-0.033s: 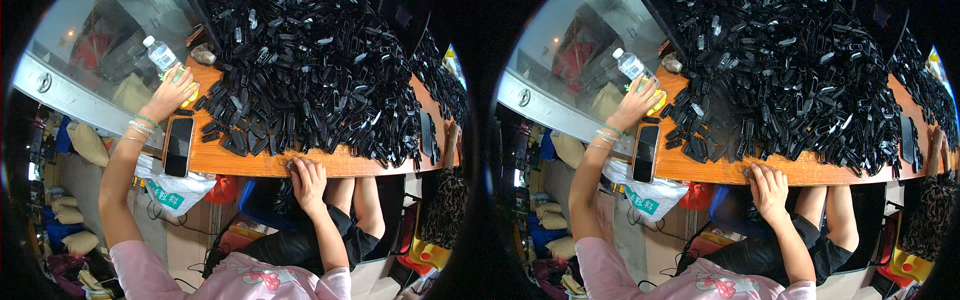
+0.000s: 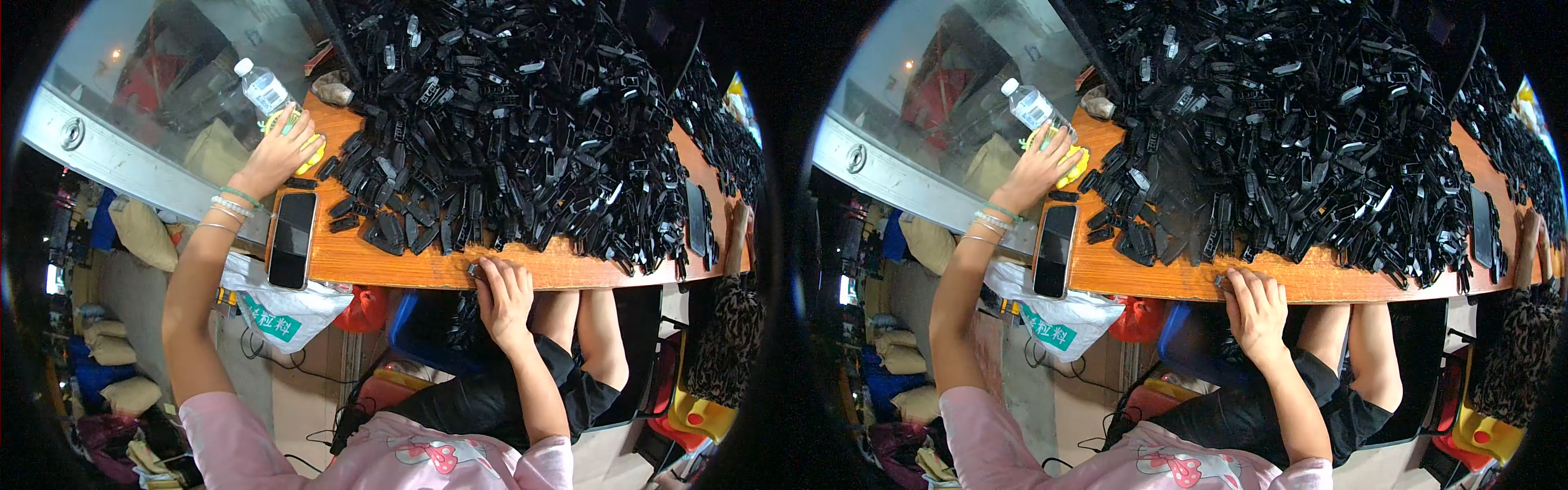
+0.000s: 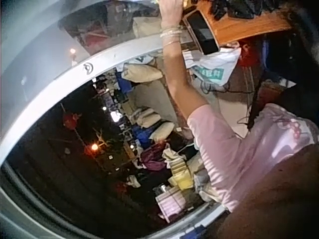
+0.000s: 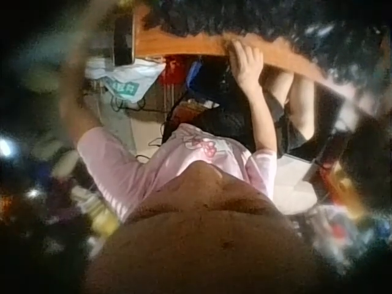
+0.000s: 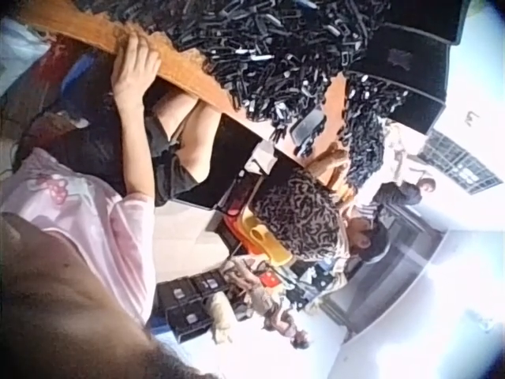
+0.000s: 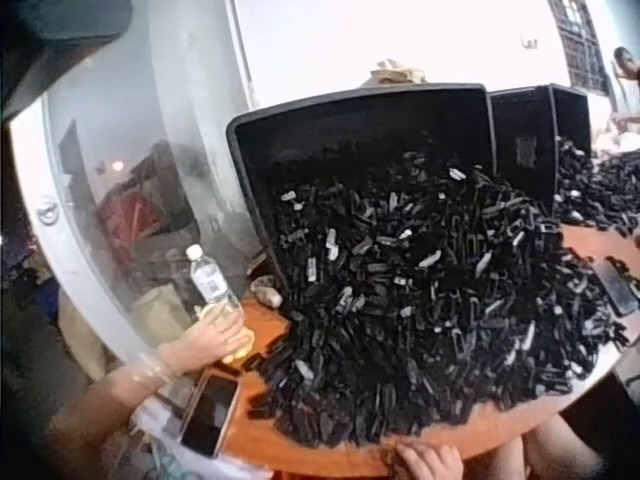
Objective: The person repeatedly picks up plastic components from a pile on the table and fits them together by hand. The person also lifts and adjusts a small portable fan on the table before continuing to assemble the plastic pieces.
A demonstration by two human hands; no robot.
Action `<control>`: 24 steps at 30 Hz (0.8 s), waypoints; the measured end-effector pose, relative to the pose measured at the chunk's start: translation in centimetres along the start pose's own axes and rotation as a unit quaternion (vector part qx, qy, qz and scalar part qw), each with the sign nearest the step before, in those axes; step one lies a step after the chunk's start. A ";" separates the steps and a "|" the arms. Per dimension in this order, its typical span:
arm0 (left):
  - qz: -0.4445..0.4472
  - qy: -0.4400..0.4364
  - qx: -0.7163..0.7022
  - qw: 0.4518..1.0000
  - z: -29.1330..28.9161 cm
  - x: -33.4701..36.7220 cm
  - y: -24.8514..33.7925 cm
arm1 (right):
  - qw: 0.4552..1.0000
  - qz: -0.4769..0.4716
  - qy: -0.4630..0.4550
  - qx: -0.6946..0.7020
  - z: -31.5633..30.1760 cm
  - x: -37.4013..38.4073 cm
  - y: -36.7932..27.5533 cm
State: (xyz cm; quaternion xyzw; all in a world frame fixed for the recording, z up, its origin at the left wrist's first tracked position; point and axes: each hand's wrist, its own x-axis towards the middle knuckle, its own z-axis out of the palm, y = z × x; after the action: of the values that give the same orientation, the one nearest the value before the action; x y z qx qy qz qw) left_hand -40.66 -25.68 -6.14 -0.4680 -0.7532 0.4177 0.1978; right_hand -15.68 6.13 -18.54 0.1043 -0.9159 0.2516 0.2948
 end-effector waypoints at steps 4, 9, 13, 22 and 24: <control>-0.028 0.015 -0.005 0.999 0.5 -0.1 -0.5 | 0.999 -0.008 0.011 0.030 0.1 -0.3 0.6; -0.220 0.139 -0.080 0.962 -1.1 -1.1 -1.1 | 0.974 0.057 0.139 0.168 0.0 1.6 -1.8; -0.359 0.071 -0.227 0.903 -2.8 -2.9 0.1 | 0.937 0.130 0.042 0.323 1.8 10.4 -5.6; -0.263 -0.091 -0.284 0.917 0.3 -3.4 5.3 | 0.919 0.112 -0.113 0.359 17.8 25.6 -9.6; -0.243 -0.106 -0.303 0.915 0.9 -2.6 4.7 | 0.903 0.105 -0.118 0.399 20.0 26.1 -10.0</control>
State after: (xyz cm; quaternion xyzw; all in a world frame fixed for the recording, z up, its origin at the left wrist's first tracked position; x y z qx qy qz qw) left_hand -37.48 -27.36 -10.23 -0.2609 -0.9507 0.1558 0.0613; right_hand -43.04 -14.00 -13.07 0.1457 -0.7728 0.6110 0.0905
